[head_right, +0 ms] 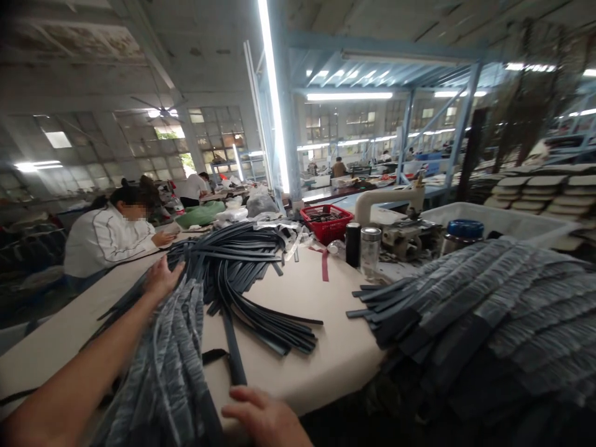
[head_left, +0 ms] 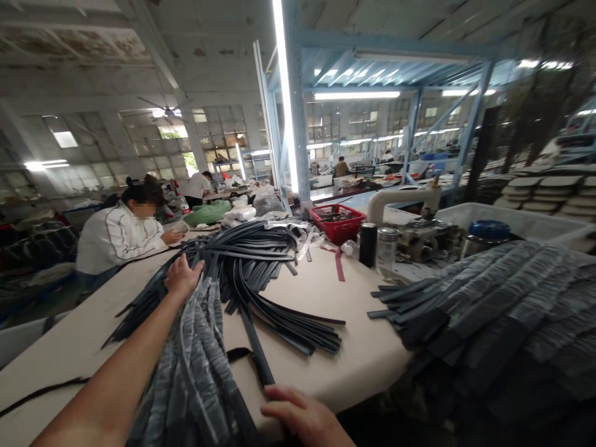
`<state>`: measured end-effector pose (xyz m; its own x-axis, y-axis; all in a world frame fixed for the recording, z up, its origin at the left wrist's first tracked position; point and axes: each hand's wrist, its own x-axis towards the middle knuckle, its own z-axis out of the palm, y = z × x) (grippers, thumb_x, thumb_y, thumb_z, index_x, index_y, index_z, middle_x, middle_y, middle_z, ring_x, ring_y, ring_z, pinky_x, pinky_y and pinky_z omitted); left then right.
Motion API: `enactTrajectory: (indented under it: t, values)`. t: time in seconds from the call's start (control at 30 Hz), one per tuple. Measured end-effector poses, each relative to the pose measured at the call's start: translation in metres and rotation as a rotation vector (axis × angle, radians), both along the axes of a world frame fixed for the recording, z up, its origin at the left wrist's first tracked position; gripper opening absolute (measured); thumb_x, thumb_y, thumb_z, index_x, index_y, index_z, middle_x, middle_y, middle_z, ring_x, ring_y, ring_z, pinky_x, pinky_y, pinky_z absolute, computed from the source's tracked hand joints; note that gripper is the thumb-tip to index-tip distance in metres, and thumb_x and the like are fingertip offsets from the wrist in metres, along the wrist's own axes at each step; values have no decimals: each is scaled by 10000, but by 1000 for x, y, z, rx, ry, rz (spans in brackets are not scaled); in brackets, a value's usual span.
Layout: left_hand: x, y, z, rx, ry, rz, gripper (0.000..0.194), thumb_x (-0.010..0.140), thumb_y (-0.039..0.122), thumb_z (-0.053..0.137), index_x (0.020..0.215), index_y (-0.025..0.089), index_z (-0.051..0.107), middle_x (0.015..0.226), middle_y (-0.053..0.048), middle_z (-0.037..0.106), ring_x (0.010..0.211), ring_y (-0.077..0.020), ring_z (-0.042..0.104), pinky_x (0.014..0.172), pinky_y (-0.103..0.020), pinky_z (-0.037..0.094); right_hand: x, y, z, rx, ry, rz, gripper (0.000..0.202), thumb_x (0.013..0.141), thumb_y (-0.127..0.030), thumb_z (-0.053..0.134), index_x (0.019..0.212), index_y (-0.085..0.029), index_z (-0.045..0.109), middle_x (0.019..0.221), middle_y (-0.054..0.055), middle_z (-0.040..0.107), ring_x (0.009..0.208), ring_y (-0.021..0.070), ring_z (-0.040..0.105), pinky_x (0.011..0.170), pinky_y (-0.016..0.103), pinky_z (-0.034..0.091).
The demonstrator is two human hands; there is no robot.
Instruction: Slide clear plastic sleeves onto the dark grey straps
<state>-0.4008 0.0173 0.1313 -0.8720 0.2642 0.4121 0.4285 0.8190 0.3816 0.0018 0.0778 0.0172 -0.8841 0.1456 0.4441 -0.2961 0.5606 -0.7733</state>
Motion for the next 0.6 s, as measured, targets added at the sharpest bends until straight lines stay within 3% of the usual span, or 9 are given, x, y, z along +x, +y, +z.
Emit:
enactTrajectory:
  t: [0.17,0.27,0.4,0.5,0.6]
  values:
    - [13,45,-26,-65,86,-108,655,897,459,442,1443,104,371,1536,-173,349,1430,-346,239,1148,-523,228,32,80,8,2,70,-508,227,921,-255,532,1072,-244,700,1154,90,695,1090,229,647,953,330,516]
    - [29,91,-34,-105,110,-218,638,902,448,454,1438,112,383,1525,-162,375,1431,-319,247,1155,-491,224,43,123,-4,1,42,-710,239,945,-360,514,999,-226,705,987,80,731,922,224,692,835,312,548]
    - [57,163,-48,-150,113,-408,562,919,419,448,1415,158,427,1519,-115,403,1425,-267,275,1162,-428,232,44,148,-37,11,-36,-784,272,944,-362,481,1024,-213,695,802,46,732,690,197,701,635,270,561]
    - [78,221,-63,-177,83,-553,532,918,402,465,1405,187,446,1510,-89,424,1402,-233,327,1152,-365,259,42,151,-58,163,3,-821,242,922,-311,491,1023,-235,698,852,40,749,764,206,722,676,261,573]
    - [92,279,-78,-194,25,-655,546,907,395,504,1401,171,449,1498,-112,435,1383,-230,367,1138,-349,283,39,152,-67,266,68,-801,238,915,-301,491,1048,-278,687,906,12,762,783,194,736,675,225,577]
